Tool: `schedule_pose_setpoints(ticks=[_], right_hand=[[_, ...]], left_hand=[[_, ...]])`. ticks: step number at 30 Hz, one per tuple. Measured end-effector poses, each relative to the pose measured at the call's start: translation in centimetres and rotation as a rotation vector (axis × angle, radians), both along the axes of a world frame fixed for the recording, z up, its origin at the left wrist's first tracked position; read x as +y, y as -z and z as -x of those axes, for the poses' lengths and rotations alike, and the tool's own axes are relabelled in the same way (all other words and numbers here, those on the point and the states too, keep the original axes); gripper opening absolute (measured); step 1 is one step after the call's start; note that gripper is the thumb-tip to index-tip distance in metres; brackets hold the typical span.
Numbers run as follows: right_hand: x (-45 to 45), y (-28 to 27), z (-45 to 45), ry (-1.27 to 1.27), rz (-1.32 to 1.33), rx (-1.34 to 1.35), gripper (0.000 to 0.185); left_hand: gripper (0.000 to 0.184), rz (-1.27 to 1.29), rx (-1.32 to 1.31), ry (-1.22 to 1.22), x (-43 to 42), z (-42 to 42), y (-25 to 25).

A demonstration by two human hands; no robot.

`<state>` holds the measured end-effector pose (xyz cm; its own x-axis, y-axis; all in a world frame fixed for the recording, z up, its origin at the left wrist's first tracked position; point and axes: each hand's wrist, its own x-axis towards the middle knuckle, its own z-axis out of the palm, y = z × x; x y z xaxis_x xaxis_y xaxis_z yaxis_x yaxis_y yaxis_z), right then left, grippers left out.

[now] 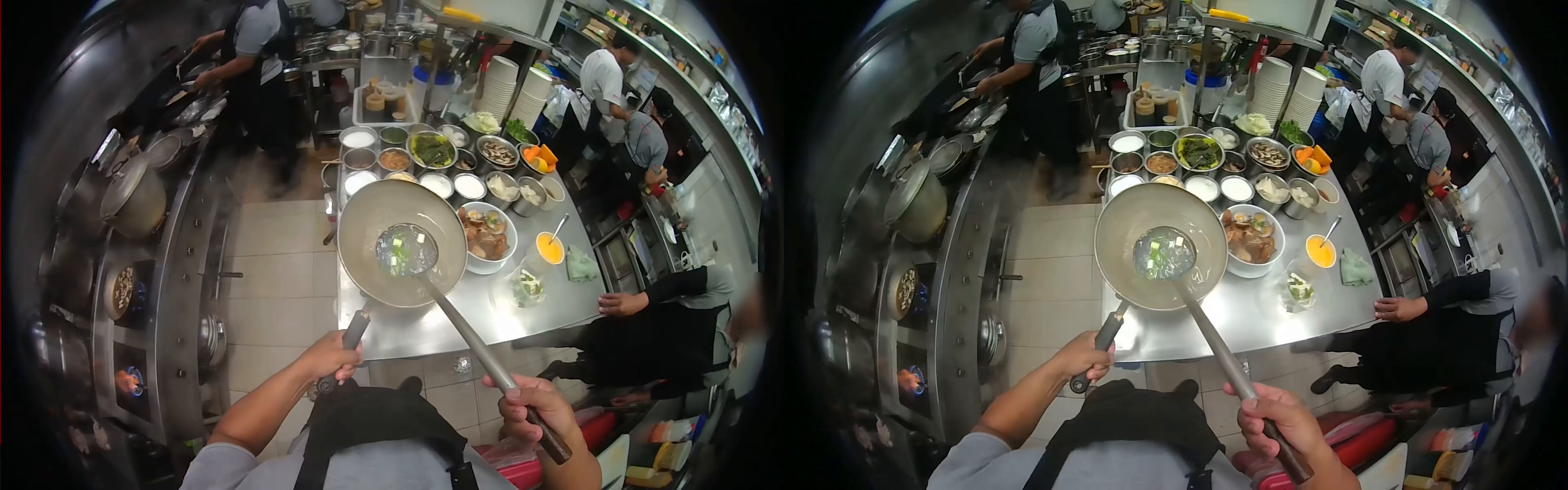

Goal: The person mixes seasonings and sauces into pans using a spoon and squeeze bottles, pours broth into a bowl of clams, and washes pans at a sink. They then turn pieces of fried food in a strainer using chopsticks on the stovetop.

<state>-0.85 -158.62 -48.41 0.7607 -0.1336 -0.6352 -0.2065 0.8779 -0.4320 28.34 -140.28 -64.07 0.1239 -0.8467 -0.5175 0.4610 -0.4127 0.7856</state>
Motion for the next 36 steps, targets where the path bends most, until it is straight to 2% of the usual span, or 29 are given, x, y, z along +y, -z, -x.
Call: schedule_pose_setpoints(ticks=[11, 16, 23, 28, 31, 36], right_hand=[[-8.1, -1.9, 4.3, 0.140, 0.034, -0.137, 0.037], [-12.0, 0.1, 4.8, 0.164, 0.074, -0.169, 0.034], [-15.0, 4.2, 4.6, 0.166, 0.291, -0.017, 0.028], [-15.0, 6.2, 4.4, 0.151, 0.408, 0.076, 0.030], [-14.7, 8.0, 4.3, 0.097, 0.599, 0.113, 0.032], [-12.8, 10.5, 3.7, 0.135, 0.689, 0.145, 0.033]], left_hand=[[0.014, 0.000, 0.026, -0.138, -2.7, 3.1, 0.7], [0.014, -0.024, 0.015, -0.162, -2.8, 3.7, 0.9], [0.016, -0.073, 0.010, -0.213, -2.0, 4.4, 0.1], [0.016, -0.073, 0.026, -0.236, -0.9, 4.0, -0.4], [0.017, -0.061, 0.028, -0.234, -0.2, 3.6, -1.0], [0.016, -0.063, 0.032, -0.227, 0.6, 2.7, -1.2]])
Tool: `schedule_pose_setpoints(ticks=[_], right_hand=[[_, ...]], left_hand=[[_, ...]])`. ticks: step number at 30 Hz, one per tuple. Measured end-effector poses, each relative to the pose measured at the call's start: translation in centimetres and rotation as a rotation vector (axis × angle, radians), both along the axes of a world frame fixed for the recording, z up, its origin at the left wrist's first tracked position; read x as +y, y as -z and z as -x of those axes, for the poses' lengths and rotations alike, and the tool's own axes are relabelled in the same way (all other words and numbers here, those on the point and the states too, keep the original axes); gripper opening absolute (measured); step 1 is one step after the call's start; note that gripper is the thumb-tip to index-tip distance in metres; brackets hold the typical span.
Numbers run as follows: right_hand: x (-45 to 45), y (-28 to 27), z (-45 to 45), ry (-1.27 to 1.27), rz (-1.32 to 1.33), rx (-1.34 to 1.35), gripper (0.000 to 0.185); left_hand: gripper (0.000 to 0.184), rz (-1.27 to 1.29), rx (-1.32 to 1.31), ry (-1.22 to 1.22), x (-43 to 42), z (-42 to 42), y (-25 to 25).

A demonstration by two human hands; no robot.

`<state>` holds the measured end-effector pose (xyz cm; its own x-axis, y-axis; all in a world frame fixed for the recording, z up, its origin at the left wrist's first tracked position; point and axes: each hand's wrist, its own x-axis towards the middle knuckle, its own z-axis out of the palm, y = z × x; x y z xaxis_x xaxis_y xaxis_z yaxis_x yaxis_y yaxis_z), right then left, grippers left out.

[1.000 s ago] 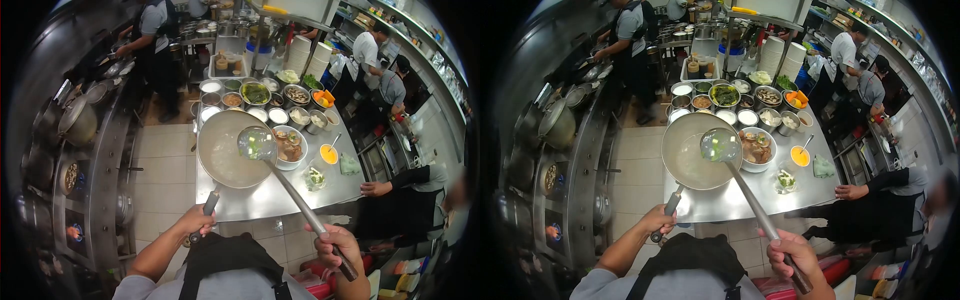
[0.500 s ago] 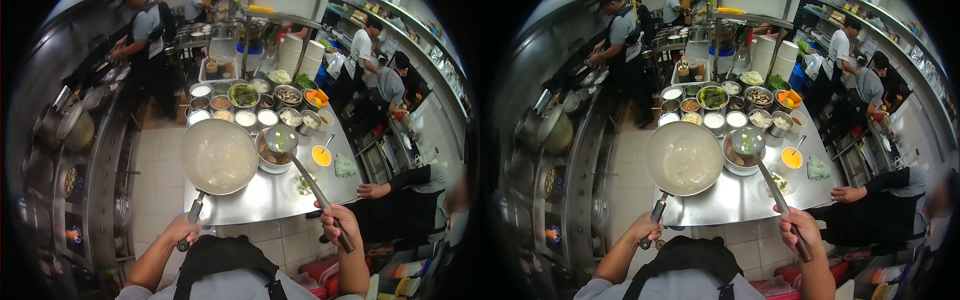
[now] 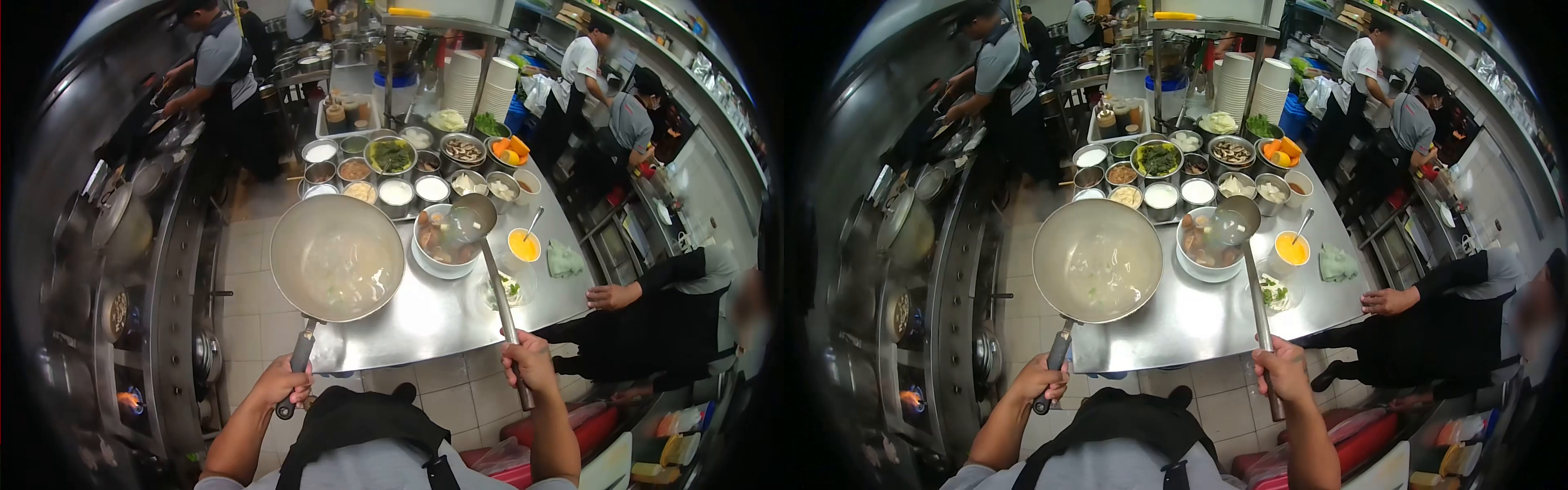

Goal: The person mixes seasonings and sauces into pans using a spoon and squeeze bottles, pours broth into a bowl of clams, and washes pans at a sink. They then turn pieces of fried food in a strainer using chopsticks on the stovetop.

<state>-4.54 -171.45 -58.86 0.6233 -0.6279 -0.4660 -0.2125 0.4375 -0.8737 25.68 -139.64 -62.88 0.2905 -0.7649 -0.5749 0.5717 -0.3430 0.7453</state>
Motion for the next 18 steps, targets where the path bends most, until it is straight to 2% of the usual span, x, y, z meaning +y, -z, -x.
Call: schedule_pose_setpoints(ticks=[4, 6, 7, 8, 10, 12, 14, 15, 17, 18], right_hand=[[3.0, 1.6, -1.0, 0.011, 0.192, 0.111, 0.021], [4.4, 3.4, -1.0, -0.045, 0.480, 0.280, 0.023], [4.2, 6.1, -0.1, -0.149, 0.943, 0.476, 0.031], [5.1, 6.4, 0.0, -0.156, 0.950, 0.475, 0.031], [6.7, 6.8, -0.5, -0.174, 1.180, 0.847, 0.041], [8.0, 6.5, -0.8, -0.189, 1.204, 0.754, 0.049], [9.9, 4.4, -1.2, -0.170, 0.964, 0.426, 0.045], [10.7, 3.3, -1.8, -0.175, 0.961, 0.426, 0.045], [11.7, 1.6, -3.2, -0.231, 0.708, 0.352, 0.038], [11.8, 2.3, -3.3, -0.231, 0.708, 0.354, 0.038]], left_hand=[[0.016, 0.010, -0.026, 0.038, 0.6, -0.8, 0.0], [0.015, 0.022, -0.035, 0.051, 0.8, -1.3, 0.1], [0.015, 0.019, -0.044, 0.072, 0.8, -1.6, 0.3], [0.015, 0.015, -0.054, 0.089, 0.9, -2.0, 0.4], [0.014, 0.022, -0.048, 0.099, 1.0, -2.4, 0.4], [0.014, 0.025, -0.042, 0.106, 0.9, -3.1, 0.3], [0.013, 0.036, -0.065, 0.160, 1.0, -3.6, 0.6], [0.012, 0.028, -0.059, 0.174, 1.0, -3.9, 0.8], [0.012, 0.032, -0.057, 0.189, 1.1, -4.3, 0.8], [0.011, 0.037, -0.058, 0.206, 1.0, -4.5, 0.7]])
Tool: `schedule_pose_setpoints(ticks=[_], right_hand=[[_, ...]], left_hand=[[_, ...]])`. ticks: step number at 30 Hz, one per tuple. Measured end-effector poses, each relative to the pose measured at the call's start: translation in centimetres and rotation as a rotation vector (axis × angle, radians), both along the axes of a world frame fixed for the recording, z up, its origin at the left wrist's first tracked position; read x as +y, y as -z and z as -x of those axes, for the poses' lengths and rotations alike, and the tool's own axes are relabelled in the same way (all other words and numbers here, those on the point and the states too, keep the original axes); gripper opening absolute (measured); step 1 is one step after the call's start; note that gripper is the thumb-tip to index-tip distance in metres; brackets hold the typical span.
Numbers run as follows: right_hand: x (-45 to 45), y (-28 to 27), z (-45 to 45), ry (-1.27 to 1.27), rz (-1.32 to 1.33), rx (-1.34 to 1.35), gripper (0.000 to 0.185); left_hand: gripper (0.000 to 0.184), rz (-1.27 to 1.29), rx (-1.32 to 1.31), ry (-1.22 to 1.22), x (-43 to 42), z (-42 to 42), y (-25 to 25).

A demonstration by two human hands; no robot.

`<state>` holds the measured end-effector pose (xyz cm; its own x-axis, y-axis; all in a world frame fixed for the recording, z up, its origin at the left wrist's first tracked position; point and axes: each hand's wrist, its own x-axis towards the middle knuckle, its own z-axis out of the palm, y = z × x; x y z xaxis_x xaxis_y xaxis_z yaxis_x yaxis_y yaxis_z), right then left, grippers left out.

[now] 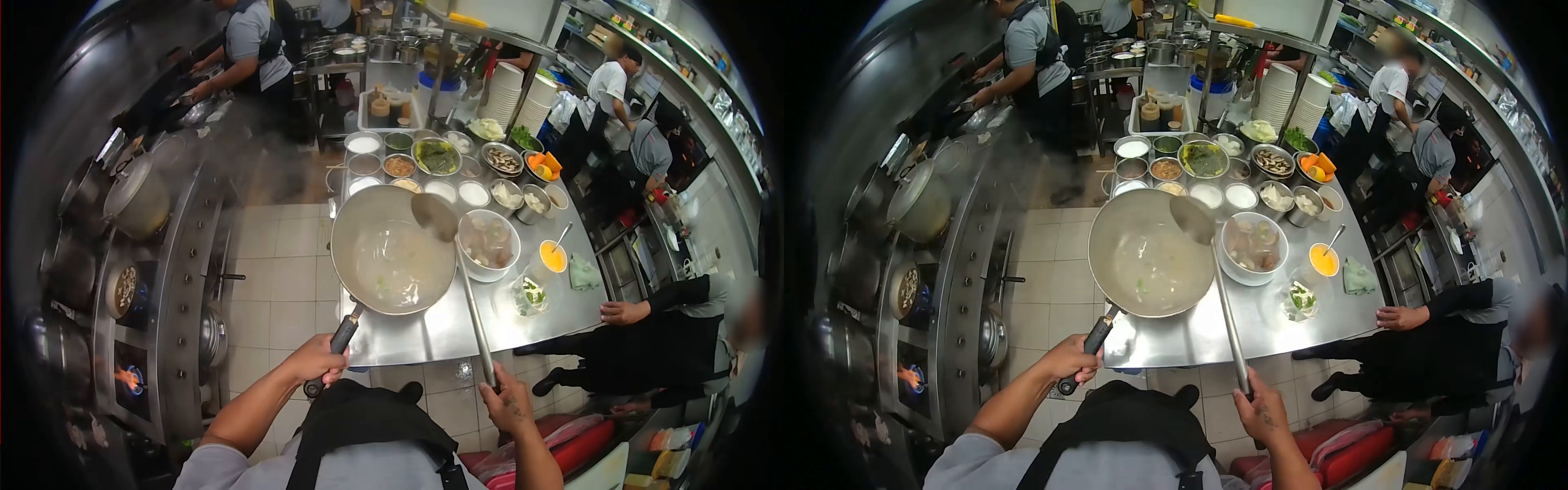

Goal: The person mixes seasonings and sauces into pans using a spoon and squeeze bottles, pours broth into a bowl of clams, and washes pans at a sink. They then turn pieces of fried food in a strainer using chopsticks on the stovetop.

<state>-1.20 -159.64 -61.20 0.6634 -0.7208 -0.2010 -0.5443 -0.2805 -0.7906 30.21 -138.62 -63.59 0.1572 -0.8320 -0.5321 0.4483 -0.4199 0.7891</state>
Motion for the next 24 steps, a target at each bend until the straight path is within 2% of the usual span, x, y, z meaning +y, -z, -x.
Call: schedule_pose_setpoints(ticks=[2, 3, 5, 6, 8, 9, 11, 12, 14, 15, 19, 24], right_hand=[[-0.1, 2.3, -0.2, -0.099, 0.169, -0.072, 0.032], [0.2, 1.8, -0.5, -0.100, 0.166, -0.067, 0.032], [0.8, 0.1, -0.9, 0.003, -0.387, -0.026, 0.034], [1.1, -0.3, -0.8, 0.002, -0.394, -0.022, 0.034], [1.4, -1.2, -0.7, 0.037, -0.616, -0.057, 0.036], [1.6, -2.1, -0.7, 0.037, -0.618, -0.057, 0.036], [1.7, -4.0, -0.8, 0.076, -0.899, -0.181, 0.038], [1.6, -4.7, -0.6, 0.075, -0.901, -0.181, 0.038], [1.0, -5.8, -0.1, 0.151, -1.303, -0.372, 0.041], [0.6, -6.4, 0.1, 0.154, -1.363, -0.387, 0.042], [-0.1, -8.7, 0.4, 0.161, -1.483, -0.459, 0.044], [-2.0, -11.0, 1.2, 0.158, -1.433, -0.419, 0.044]], left_hand=[[0.011, 0.007, -0.013, 0.005, 0.0, -0.3, 0.1], [0.010, 0.012, -0.028, 0.009, 0.0, -0.4, 0.1], [0.011, 0.002, -0.034, 0.026, -0.1, -0.6, 0.1], [0.011, -0.005, -0.048, 0.047, -0.2, -0.7, 0.0], [0.012, 0.001, -0.043, 0.049, -0.4, -0.8, 0.4], [0.012, 0.014, -0.039, 0.053, -0.5, -0.8, 0.5], [0.012, 0.011, -0.030, 0.051, -0.8, -0.7, 0.4], [0.012, 0.010, -0.021, 0.051, -1.0, -0.5, 0.4], [0.012, 0.010, -0.015, 0.038, -1.3, -0.2, 0.4], [0.012, 0.010, -0.008, 0.026, -1.5, 0.1, 0.5], [0.013, 0.020, 0.009, 0.004, -2.4, 1.1, 0.9], [0.014, -0.003, 0.018, -0.027, -3.4, 2.2, 0.9]])
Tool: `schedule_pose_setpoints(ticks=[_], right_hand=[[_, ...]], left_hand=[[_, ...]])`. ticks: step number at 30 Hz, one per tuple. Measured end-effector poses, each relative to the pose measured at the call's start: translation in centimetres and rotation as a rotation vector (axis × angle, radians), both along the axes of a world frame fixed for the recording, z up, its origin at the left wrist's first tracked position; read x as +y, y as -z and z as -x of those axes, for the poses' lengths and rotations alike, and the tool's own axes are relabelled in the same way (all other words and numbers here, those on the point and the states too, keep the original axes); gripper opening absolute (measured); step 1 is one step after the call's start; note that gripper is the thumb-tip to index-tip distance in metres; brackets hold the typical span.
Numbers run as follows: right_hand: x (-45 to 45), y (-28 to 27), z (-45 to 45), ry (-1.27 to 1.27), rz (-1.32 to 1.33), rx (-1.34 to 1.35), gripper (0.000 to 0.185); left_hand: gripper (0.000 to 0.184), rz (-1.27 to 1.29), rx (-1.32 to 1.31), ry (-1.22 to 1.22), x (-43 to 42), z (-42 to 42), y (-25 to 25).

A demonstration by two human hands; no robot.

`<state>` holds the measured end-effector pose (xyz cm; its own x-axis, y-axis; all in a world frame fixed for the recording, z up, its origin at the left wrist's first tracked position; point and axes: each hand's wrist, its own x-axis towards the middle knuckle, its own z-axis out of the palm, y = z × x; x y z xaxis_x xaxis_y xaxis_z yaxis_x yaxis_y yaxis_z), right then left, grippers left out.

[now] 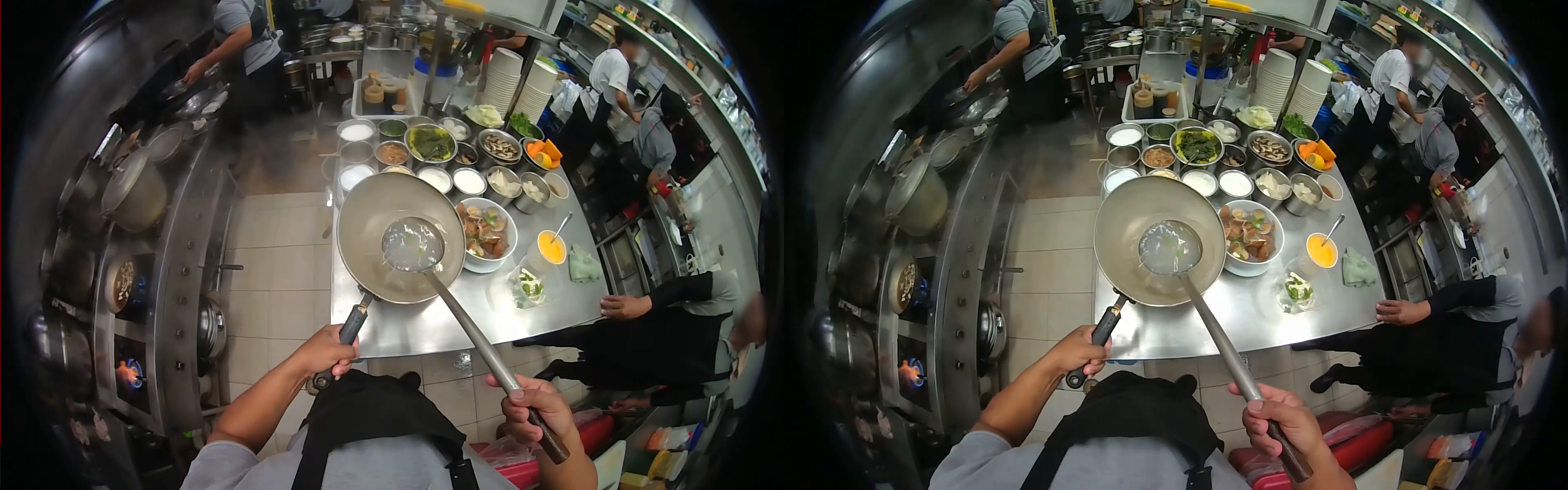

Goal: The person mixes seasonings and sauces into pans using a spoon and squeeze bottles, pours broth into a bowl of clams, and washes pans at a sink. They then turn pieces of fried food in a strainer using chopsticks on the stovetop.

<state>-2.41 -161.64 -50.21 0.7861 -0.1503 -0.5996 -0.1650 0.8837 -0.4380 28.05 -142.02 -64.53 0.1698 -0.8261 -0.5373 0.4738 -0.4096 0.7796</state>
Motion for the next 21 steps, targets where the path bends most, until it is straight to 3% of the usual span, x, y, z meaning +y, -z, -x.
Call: schedule_pose_setpoints(ticks=[13, 21], right_hand=[[-8.1, -1.7, 3.2, 0.153, 0.089, -0.105, 0.037], [-12.1, 2.8, 3.2, 0.147, 0.327, 0.051, 0.033]], left_hand=[[0.014, -0.026, 0.005, -0.096, -1.8, 2.4, 0.3], [0.015, -0.023, 0.020, -0.166, -0.8, 3.1, -0.6]])
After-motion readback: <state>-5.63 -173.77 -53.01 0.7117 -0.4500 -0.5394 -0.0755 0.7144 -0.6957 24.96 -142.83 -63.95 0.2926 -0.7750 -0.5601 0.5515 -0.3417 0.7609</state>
